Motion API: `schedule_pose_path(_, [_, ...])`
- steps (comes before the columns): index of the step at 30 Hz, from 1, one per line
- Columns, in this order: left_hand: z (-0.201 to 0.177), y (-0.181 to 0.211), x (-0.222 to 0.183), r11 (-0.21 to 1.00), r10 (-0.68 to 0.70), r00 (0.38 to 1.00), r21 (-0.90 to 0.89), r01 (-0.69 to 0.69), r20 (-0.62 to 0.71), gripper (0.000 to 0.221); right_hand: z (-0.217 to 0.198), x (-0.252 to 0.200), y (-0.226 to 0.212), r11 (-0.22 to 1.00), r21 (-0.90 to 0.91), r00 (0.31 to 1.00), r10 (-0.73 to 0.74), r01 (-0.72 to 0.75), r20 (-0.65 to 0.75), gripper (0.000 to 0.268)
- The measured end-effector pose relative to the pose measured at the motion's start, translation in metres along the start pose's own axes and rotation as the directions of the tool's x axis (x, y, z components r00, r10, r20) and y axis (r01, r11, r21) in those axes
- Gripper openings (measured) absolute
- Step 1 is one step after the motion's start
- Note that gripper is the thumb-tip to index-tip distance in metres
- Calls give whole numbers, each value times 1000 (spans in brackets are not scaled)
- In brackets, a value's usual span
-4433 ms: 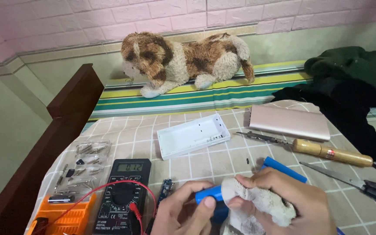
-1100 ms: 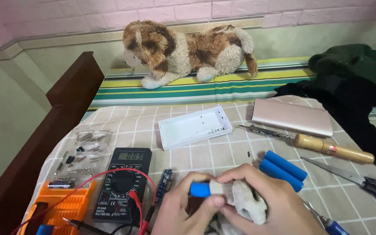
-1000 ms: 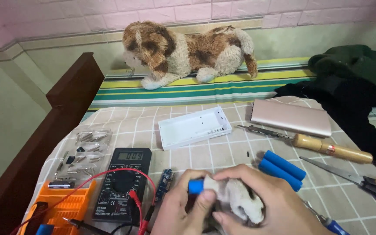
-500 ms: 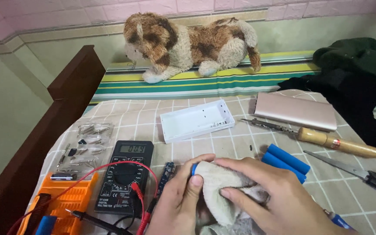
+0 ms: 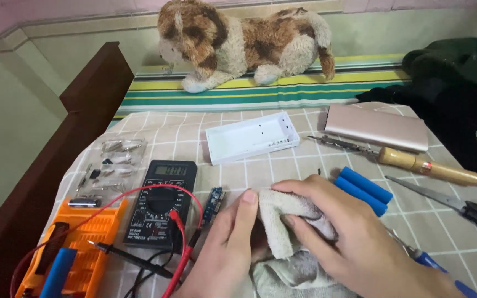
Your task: Cleaning the terminals and exterior of a lithium-ion battery cell using a cloth.
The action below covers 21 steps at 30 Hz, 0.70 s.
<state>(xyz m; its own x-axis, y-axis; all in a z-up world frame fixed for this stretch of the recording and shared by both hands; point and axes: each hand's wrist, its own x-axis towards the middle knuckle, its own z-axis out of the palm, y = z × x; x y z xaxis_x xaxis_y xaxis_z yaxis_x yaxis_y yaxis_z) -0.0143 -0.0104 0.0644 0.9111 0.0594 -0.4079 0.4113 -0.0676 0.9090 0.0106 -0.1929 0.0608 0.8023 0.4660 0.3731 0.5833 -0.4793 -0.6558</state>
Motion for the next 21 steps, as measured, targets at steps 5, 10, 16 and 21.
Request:
schedule_pose_path(5, [4,-5,3,937,2,992,-347,43,126,51,1,-1,-2,999,22,998,-39,40,-45,41])
schedule_pose_path(10, [-4,-23,14,901,415,902,83,-426,122,40,3,-2,-4,996,22,995,-82,83,-50,41])
schedule_pose_path(16, [-2,3,-3,983,-165,986,-72,167,27,54,1,-3,0,999,-10,998,-48,48,-30,45])
schedule_pose_path(21, [-5,-1,-2,994,-14,999,111,20,-53,65,-4,-3,-2,979,184,992,-104,90,69,56])
